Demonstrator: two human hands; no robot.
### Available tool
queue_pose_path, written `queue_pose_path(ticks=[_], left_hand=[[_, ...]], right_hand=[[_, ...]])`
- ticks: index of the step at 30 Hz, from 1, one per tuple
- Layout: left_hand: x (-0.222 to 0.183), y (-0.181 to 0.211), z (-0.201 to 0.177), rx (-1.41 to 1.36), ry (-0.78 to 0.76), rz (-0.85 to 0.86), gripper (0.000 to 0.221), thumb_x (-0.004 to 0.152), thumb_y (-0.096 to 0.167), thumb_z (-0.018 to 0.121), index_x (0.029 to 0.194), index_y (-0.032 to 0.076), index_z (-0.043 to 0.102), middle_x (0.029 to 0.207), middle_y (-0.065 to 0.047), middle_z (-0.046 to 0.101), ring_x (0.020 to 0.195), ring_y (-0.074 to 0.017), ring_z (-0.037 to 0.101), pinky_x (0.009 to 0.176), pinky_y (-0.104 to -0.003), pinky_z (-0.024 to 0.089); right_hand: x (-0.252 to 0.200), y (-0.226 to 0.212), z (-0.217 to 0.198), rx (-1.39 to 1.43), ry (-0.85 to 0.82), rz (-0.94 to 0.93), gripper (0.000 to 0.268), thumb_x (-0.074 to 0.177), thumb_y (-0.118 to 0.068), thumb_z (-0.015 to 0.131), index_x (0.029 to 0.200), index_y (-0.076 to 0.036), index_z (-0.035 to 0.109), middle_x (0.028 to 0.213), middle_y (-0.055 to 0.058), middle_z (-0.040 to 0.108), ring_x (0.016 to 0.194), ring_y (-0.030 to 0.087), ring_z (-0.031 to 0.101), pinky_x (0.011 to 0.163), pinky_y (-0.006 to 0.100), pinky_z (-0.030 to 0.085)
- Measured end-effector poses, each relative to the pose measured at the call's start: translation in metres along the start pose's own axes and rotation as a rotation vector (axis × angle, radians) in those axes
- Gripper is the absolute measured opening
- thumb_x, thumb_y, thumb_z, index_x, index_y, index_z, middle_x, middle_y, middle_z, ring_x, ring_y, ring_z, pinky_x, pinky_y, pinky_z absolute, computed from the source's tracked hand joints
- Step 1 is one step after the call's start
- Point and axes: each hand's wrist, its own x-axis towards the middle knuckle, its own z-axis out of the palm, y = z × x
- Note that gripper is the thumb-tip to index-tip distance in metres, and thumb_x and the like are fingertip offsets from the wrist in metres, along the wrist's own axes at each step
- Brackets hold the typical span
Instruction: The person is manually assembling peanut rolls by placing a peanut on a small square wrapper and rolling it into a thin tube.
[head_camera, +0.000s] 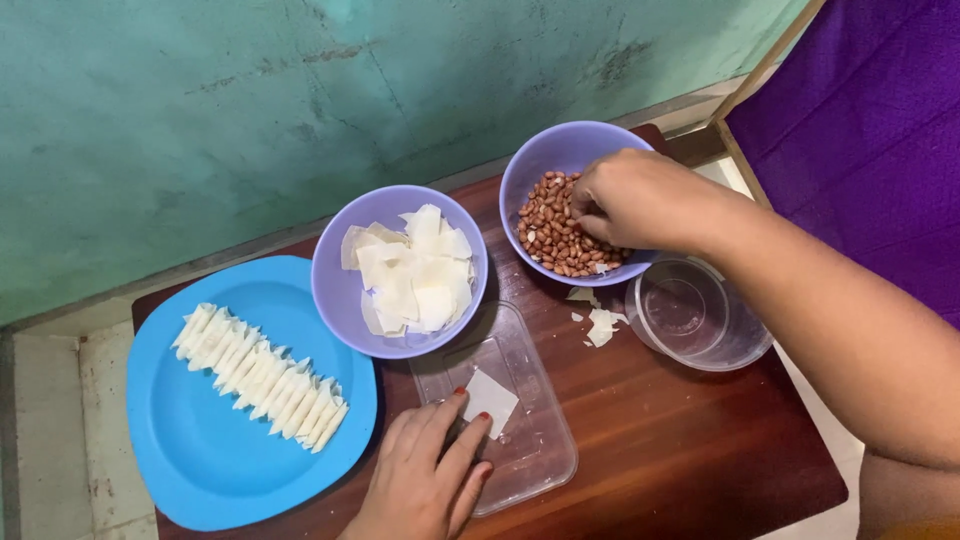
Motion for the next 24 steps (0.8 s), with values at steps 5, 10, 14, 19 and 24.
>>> queue_pose_path(ticks=[5, 10, 14, 19, 24], left_hand=[[0.002, 0.002, -0.004, 0.005, 0.014, 0.002, 0.041, 0.096, 0.027, 0.069, 0.13, 0.006, 0.061, 0.138, -0.025, 0.054, 0.108, -0.0392, 0.059, 0.093, -0.053, 0.048], [0.004, 0.006, -0.008, -0.024, 0.037, -0.004, 0.038, 0.096, 0.025, 0.068, 0.128, 0.005, 0.061, 0.134, -0.025, 0.057, 0.106, -0.0383, 0.06, 0.091, -0.052, 0.048], [0.004, 0.006, -0.01, -0.021, 0.024, -0.011, 0.039, 0.095, 0.024, 0.069, 0.128, 0.005, 0.061, 0.136, -0.024, 0.057, 0.111, -0.0383, 0.06, 0.094, -0.052, 0.047], [0.003, 0.007, -0.012, -0.033, 0.019, -0.02, 0.039, 0.097, 0.025, 0.065, 0.129, 0.005, 0.06, 0.135, -0.024, 0.056, 0.111, -0.0395, 0.058, 0.095, -0.053, 0.046], [0.0, 0.008, -0.013, -0.081, 0.059, -0.029, 0.044, 0.096, 0.022, 0.068, 0.132, -0.001, 0.056, 0.138, -0.028, 0.051, 0.111, -0.0432, 0.056, 0.098, -0.055, 0.045]], right_hand=[[0.0, 0.003, 0.004, -0.002, 0.034, -0.035, 0.01, 0.088, -0.022, 0.069, 0.086, -0.014, 0.076, 0.093, 0.006, 0.076, 0.086, 0.032, 0.069, 0.08, 0.046, 0.05], [0.001, 0.003, 0.008, 0.014, 0.042, -0.029, 0.021, 0.086, -0.025, 0.071, 0.104, -0.017, 0.079, 0.11, 0.006, 0.076, 0.097, 0.033, 0.07, 0.085, 0.048, 0.051], [0.004, 0.001, 0.012, -0.015, 0.043, -0.006, 0.02, 0.086, -0.024, 0.071, 0.102, -0.017, 0.079, 0.113, 0.005, 0.075, 0.1, 0.033, 0.069, 0.086, 0.049, 0.052], [-0.009, -0.009, -0.003, -0.007, 0.039, -0.011, 0.013, 0.089, -0.021, 0.069, 0.096, -0.013, 0.077, 0.104, 0.006, 0.075, 0.092, 0.029, 0.068, 0.082, 0.045, 0.052], [-0.05, -0.023, -0.014, 0.021, 0.259, -0.084, 0.013, 0.09, -0.021, 0.071, 0.095, -0.011, 0.078, 0.095, 0.008, 0.073, 0.085, 0.03, 0.067, 0.073, 0.048, 0.051]])
